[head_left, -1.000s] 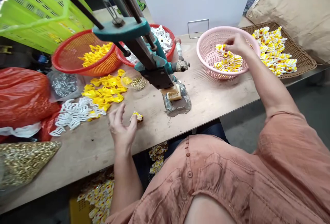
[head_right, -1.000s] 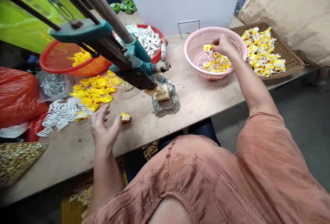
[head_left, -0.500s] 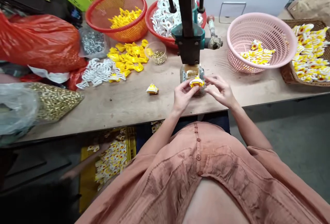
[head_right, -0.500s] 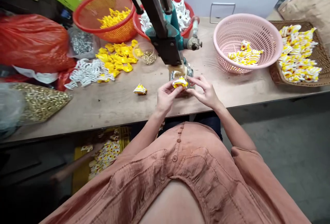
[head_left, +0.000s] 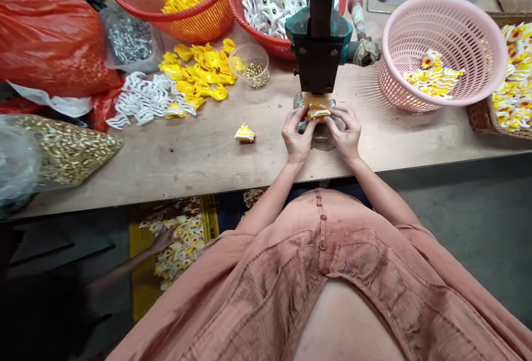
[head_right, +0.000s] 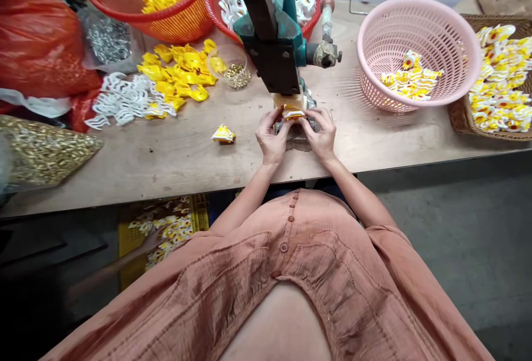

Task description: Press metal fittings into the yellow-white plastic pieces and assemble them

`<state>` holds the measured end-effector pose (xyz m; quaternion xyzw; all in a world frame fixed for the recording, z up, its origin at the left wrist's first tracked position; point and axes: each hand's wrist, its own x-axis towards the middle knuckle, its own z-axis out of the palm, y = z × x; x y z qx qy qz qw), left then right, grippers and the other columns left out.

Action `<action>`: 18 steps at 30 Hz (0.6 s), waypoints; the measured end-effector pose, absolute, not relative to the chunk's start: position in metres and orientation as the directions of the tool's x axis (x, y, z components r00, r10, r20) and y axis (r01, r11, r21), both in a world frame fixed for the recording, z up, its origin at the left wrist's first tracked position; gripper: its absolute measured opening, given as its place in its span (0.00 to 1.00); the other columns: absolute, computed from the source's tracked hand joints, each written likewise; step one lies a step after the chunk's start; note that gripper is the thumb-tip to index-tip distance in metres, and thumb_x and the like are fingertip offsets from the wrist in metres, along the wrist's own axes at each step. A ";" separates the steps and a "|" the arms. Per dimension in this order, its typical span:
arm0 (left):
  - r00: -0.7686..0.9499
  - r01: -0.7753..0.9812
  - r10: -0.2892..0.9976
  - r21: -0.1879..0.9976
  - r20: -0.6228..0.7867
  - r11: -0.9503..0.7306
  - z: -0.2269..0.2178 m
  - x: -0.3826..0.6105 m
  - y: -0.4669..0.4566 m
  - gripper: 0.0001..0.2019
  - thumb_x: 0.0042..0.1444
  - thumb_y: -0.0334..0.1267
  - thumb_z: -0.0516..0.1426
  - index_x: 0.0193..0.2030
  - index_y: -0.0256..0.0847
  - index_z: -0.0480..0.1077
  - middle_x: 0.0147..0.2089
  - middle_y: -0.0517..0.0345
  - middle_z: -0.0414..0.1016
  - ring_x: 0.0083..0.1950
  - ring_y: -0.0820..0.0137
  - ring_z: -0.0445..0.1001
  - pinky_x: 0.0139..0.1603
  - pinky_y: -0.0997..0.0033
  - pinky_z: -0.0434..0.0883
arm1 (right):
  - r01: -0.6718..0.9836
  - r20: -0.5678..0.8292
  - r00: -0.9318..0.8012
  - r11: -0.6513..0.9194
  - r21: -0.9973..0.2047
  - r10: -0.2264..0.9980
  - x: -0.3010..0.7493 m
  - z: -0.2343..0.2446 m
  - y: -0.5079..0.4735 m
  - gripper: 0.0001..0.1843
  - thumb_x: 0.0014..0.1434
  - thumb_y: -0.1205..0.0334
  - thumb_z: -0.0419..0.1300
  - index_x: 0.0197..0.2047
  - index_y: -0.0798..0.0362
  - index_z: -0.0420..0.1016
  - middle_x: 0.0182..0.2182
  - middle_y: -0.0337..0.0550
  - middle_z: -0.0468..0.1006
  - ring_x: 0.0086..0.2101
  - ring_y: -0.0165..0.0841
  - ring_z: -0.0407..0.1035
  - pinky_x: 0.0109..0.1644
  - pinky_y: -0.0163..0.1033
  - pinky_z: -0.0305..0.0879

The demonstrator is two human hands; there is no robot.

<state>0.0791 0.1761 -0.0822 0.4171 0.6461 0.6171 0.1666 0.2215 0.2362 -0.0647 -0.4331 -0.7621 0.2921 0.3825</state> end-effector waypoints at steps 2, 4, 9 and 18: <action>-0.590 0.362 0.738 0.924 0.327 -0.120 -0.085 0.072 0.186 0.17 0.66 0.47 0.69 0.58 0.45 0.83 0.57 0.49 0.80 0.63 0.59 0.78 0.70 0.59 0.73 | 0.455 0.324 -0.348 0.461 -0.762 0.880 0.214 -0.071 0.245 0.19 0.71 0.50 0.64 0.62 0.41 0.83 0.58 0.51 0.80 0.63 0.47 0.72 0.72 0.57 0.70; -0.565 0.403 0.751 0.909 0.341 -0.109 -0.086 0.063 0.193 0.14 0.66 0.47 0.69 0.54 0.44 0.84 0.56 0.49 0.79 0.63 0.58 0.77 0.70 0.58 0.72 | 0.455 0.330 -0.377 0.483 -0.748 0.866 0.210 -0.077 0.255 0.21 0.70 0.49 0.65 0.63 0.41 0.81 0.60 0.51 0.78 0.66 0.48 0.69 0.73 0.58 0.68; -0.461 0.505 0.804 0.856 0.376 -0.111 -0.081 0.050 0.193 0.16 0.68 0.51 0.67 0.55 0.44 0.83 0.57 0.50 0.79 0.63 0.58 0.77 0.69 0.56 0.71 | 0.359 0.447 -0.394 0.582 -0.730 0.803 0.216 -0.086 0.268 0.15 0.73 0.52 0.61 0.57 0.45 0.84 0.56 0.51 0.77 0.61 0.47 0.70 0.70 0.62 0.69; -0.279 0.627 0.874 0.765 0.398 -0.148 -0.069 0.037 0.190 0.11 0.69 0.45 0.65 0.55 0.48 0.83 0.57 0.52 0.79 0.64 0.56 0.75 0.71 0.52 0.69 | 0.381 0.494 -0.429 0.647 -0.660 0.756 0.218 -0.084 0.263 0.14 0.75 0.53 0.57 0.54 0.45 0.82 0.55 0.51 0.77 0.61 0.48 0.69 0.70 0.67 0.67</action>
